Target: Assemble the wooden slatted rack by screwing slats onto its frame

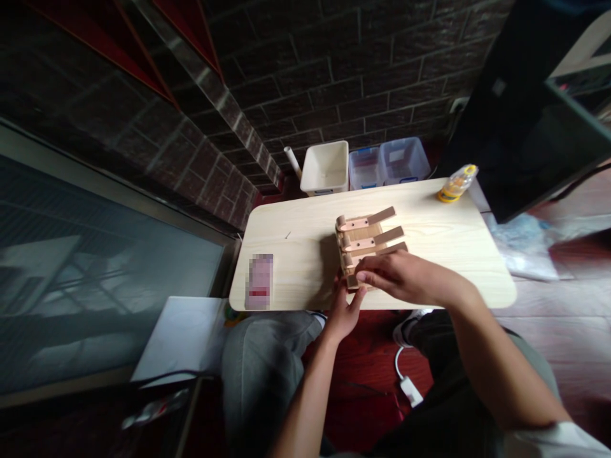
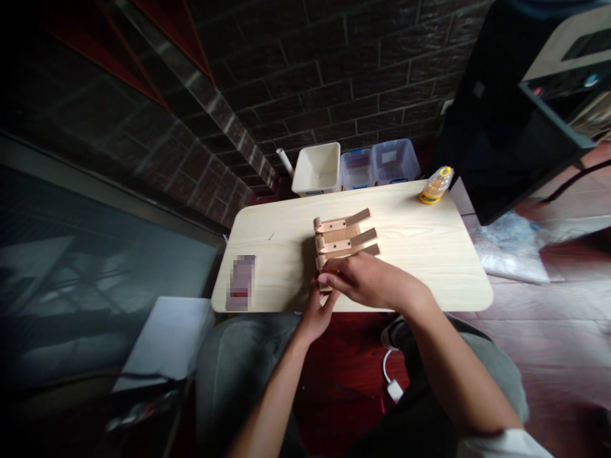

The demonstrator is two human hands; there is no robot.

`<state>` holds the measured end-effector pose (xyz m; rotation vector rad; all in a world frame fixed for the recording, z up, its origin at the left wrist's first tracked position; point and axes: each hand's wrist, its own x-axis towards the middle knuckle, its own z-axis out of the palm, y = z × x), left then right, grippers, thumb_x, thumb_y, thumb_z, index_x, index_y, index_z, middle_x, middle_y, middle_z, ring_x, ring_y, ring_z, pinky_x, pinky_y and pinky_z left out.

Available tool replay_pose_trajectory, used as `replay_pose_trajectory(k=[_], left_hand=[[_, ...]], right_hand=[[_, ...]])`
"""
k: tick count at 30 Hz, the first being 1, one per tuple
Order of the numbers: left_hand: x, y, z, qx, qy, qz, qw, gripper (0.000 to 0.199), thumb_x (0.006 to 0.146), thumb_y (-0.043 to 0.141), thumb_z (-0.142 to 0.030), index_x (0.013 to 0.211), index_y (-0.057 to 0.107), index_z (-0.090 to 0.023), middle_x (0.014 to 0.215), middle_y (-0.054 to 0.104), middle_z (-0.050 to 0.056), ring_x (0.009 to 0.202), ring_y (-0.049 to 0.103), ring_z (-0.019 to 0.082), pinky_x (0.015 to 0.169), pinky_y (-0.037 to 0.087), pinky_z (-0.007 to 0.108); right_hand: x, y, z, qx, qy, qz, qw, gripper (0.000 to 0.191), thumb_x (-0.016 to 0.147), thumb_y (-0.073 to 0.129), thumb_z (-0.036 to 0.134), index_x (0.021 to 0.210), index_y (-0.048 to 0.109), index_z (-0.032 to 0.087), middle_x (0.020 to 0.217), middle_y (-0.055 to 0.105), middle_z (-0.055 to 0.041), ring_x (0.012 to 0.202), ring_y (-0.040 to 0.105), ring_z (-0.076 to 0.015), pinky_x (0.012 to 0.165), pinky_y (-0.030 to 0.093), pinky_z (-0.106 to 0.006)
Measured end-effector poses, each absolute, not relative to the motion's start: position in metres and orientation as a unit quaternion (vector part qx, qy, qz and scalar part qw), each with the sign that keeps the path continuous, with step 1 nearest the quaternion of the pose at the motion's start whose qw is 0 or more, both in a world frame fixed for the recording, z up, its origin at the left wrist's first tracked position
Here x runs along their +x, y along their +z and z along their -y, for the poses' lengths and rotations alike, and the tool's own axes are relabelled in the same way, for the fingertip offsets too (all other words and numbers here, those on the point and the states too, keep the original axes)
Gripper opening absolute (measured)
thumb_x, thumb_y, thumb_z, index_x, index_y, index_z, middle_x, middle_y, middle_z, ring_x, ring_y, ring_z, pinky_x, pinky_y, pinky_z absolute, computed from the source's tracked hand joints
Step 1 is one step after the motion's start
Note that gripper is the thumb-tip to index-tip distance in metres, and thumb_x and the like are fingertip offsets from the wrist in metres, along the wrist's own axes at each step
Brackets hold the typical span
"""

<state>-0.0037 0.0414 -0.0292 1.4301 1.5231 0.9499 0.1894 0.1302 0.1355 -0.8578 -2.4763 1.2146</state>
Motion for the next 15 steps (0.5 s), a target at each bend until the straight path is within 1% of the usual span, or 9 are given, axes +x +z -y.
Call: replay_pose_trajectory(k=[5,7,11,13,15], left_hand=[[-0.004,-0.029,-0.042,0.564,0.386,-0.6,0.415,0.048,0.093,0.058,-0.049,0.135,0.053,-0.028,0.14,0.054,0.011,0.133,0.05,0.027,0.109,0.044,0.042],[-0.003,-0.03,-0.042,0.565,0.391,-0.6,0.409,0.048,0.093,0.059,-0.049,0.135,0.053,-0.028,0.139,0.055,0.011,0.134,0.05,0.028,0.109,0.044,0.043],[-0.002,-0.031,-0.041,0.575,0.4,-0.597,0.391,0.044,0.094,0.058,-0.046,0.134,0.053,-0.027,0.138,0.055,0.012,0.132,0.051,0.028,0.11,0.043,0.044],[-0.002,-0.032,-0.041,0.583,0.402,-0.59,0.387,0.044,0.095,0.057,-0.044,0.136,0.051,-0.028,0.141,0.053,0.012,0.133,0.051,0.028,0.111,0.043,0.045],[-0.002,-0.031,-0.041,0.589,0.399,-0.588,0.385,0.046,0.096,0.056,-0.043,0.139,0.049,-0.028,0.144,0.051,0.012,0.134,0.05,0.028,0.111,0.043,0.045]], right_hand=[[0.196,0.132,-0.135,-0.272,0.473,0.828,0.127,0.035,0.102,0.044,0.041,0.112,0.071,0.02,0.105,0.074,-0.0073,0.089,0.065,-0.0177,0.083,0.049,-0.028],[0.199,0.129,-0.138,-0.273,0.487,0.819,0.132,0.036,0.101,0.046,0.043,0.11,0.072,0.019,0.1,0.074,-0.0075,0.085,0.065,-0.0175,0.079,0.05,-0.028],[0.204,0.124,-0.144,-0.3,0.494,0.8,0.16,0.04,0.099,0.049,0.048,0.103,0.072,0.016,0.087,0.073,-0.007,0.071,0.063,-0.0155,0.066,0.049,-0.025],[0.204,0.125,-0.146,-0.291,0.504,0.797,0.16,0.041,0.098,0.05,0.049,0.101,0.073,0.015,0.086,0.072,-0.0067,0.07,0.062,-0.0148,0.065,0.049,-0.024],[0.202,0.127,-0.146,-0.268,0.524,0.793,0.16,0.04,0.097,0.053,0.05,0.102,0.073,0.015,0.09,0.073,-0.0069,0.075,0.064,-0.0154,0.07,0.05,-0.025]])
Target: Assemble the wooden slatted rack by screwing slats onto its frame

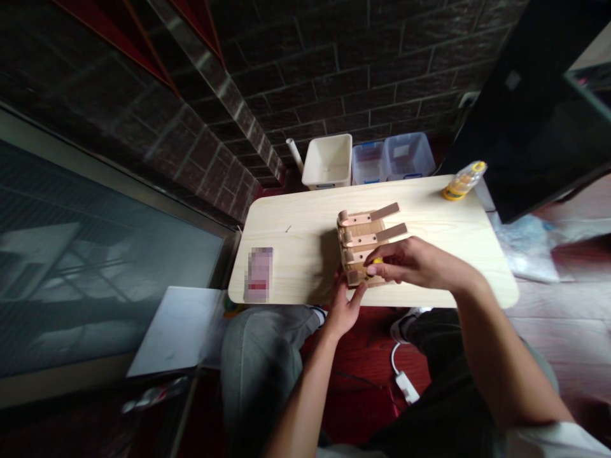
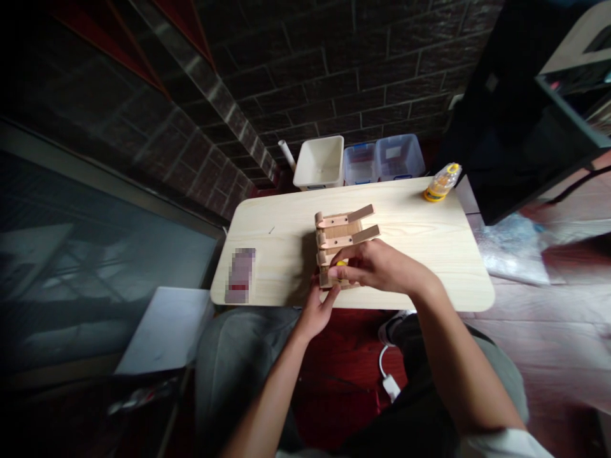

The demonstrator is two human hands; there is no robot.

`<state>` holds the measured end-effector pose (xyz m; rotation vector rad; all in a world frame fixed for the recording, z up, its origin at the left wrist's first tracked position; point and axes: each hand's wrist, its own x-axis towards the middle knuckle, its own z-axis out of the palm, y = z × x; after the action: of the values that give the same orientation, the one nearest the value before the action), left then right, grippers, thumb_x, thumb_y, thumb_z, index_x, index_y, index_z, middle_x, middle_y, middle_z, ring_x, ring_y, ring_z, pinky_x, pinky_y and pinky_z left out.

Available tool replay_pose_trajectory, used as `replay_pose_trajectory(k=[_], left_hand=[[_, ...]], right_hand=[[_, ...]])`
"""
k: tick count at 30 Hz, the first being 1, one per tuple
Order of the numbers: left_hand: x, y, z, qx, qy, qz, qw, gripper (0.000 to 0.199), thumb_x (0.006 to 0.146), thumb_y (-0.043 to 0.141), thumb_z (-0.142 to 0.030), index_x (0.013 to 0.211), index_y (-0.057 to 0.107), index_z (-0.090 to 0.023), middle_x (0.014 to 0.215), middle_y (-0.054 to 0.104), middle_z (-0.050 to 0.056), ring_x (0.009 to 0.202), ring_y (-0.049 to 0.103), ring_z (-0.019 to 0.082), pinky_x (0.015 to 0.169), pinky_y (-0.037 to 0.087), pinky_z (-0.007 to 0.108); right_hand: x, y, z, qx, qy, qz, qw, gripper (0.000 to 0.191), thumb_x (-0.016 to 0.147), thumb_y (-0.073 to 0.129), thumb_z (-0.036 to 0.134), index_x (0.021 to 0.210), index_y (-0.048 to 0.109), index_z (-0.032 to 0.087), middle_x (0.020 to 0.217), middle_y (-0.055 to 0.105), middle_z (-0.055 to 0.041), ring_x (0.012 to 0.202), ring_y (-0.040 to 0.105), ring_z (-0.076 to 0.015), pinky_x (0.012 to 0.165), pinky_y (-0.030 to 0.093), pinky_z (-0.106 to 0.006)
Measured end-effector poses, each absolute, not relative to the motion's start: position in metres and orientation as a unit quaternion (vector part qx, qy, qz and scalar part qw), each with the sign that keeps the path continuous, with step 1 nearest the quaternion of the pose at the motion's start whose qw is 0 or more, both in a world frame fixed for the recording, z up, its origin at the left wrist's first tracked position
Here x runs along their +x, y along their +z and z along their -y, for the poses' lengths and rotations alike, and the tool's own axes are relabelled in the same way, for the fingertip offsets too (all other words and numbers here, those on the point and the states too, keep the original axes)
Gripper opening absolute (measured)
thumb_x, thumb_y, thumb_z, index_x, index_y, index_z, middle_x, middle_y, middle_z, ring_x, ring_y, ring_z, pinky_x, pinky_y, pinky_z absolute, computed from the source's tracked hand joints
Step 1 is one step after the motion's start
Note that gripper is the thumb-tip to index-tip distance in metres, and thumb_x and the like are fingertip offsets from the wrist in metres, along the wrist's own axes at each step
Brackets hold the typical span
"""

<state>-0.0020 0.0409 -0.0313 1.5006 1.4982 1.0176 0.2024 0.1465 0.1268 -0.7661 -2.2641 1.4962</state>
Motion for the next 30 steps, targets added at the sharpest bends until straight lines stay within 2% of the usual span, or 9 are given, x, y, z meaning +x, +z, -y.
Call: replay_pose_trajectory(k=[3,6,14,18,22,25,30], left_hand=[[-0.002,-0.03,-0.041,0.59,0.395,-0.59,0.386,0.047,0.096,0.056,-0.042,0.14,0.048,-0.028,0.143,0.051,0.011,0.136,0.048,0.027,0.112,0.043,0.045],[-0.002,-0.029,-0.041,0.579,0.399,-0.593,0.394,0.047,0.095,0.057,-0.044,0.138,0.05,-0.028,0.144,0.051,0.011,0.137,0.046,0.028,0.112,0.043,0.045],[0.0,-0.032,-0.04,0.574,0.397,-0.596,0.397,0.049,0.095,0.057,-0.044,0.141,0.048,-0.028,0.147,0.049,0.011,0.137,0.047,0.027,0.113,0.04,0.044],[-0.001,-0.035,-0.04,0.574,0.414,-0.583,0.399,0.044,0.095,0.057,-0.044,0.135,0.053,-0.026,0.143,0.052,0.011,0.137,0.047,0.028,0.113,0.039,0.044],[0.0,-0.039,-0.039,0.573,0.424,-0.58,0.394,0.044,0.094,0.058,-0.044,0.135,0.053,-0.026,0.14,0.055,0.012,0.135,0.048,0.029,0.111,0.041,0.045],[0.001,-0.038,-0.038,0.569,0.427,-0.584,0.392,0.046,0.094,0.059,-0.044,0.136,0.053,-0.027,0.14,0.055,0.012,0.132,0.051,0.028,0.11,0.042,0.045],[0.001,-0.036,-0.039,0.564,0.426,-0.584,0.399,0.048,0.093,0.059,-0.046,0.138,0.052,-0.028,0.137,0.056,0.011,0.131,0.052,0.028,0.111,0.041,0.045]], right_hand=[[0.196,0.13,-0.144,-0.235,0.558,0.779,0.162,0.04,0.095,0.056,0.049,0.111,0.073,0.017,0.102,0.074,-0.0076,0.09,0.066,-0.0181,0.082,0.052,-0.027],[0.193,0.13,-0.142,-0.218,0.575,0.773,0.157,0.04,0.096,0.056,0.048,0.118,0.072,0.019,0.109,0.074,-0.0074,0.098,0.066,-0.0193,0.087,0.052,-0.029],[0.202,0.129,-0.141,-0.243,0.483,0.823,0.172,0.032,0.097,0.056,0.04,0.118,0.071,0.02,0.117,0.069,-0.0107,0.111,0.062,-0.0218,0.097,0.049,-0.033],[0.201,0.121,-0.141,-0.215,0.573,0.773,0.17,0.034,0.096,0.057,0.045,0.114,0.069,0.018,0.103,0.072,-0.0082,0.091,0.066,-0.0185,0.081,0.054,-0.03],[0.201,0.111,-0.141,-0.24,0.624,0.721,0.185,0.036,0.091,0.064,0.049,0.107,0.066,0.016,0.086,0.072,-0.0055,0.076,0.066,-0.0169,0.069,0.054,-0.028],[0.202,0.109,-0.14,-0.253,0.641,0.699,0.191,0.038,0.086,0.069,0.05,0.106,0.064,0.017,0.083,0.071,-0.0038,0.075,0.067,-0.0173,0.066,0.054,-0.028],[0.199,0.115,-0.138,-0.222,0.649,0.701,0.195,0.037,0.09,0.065,0.049,0.111,0.068,0.017,0.094,0.072,-0.0059,0.078,0.066,-0.0166,0.071,0.055,-0.029]])
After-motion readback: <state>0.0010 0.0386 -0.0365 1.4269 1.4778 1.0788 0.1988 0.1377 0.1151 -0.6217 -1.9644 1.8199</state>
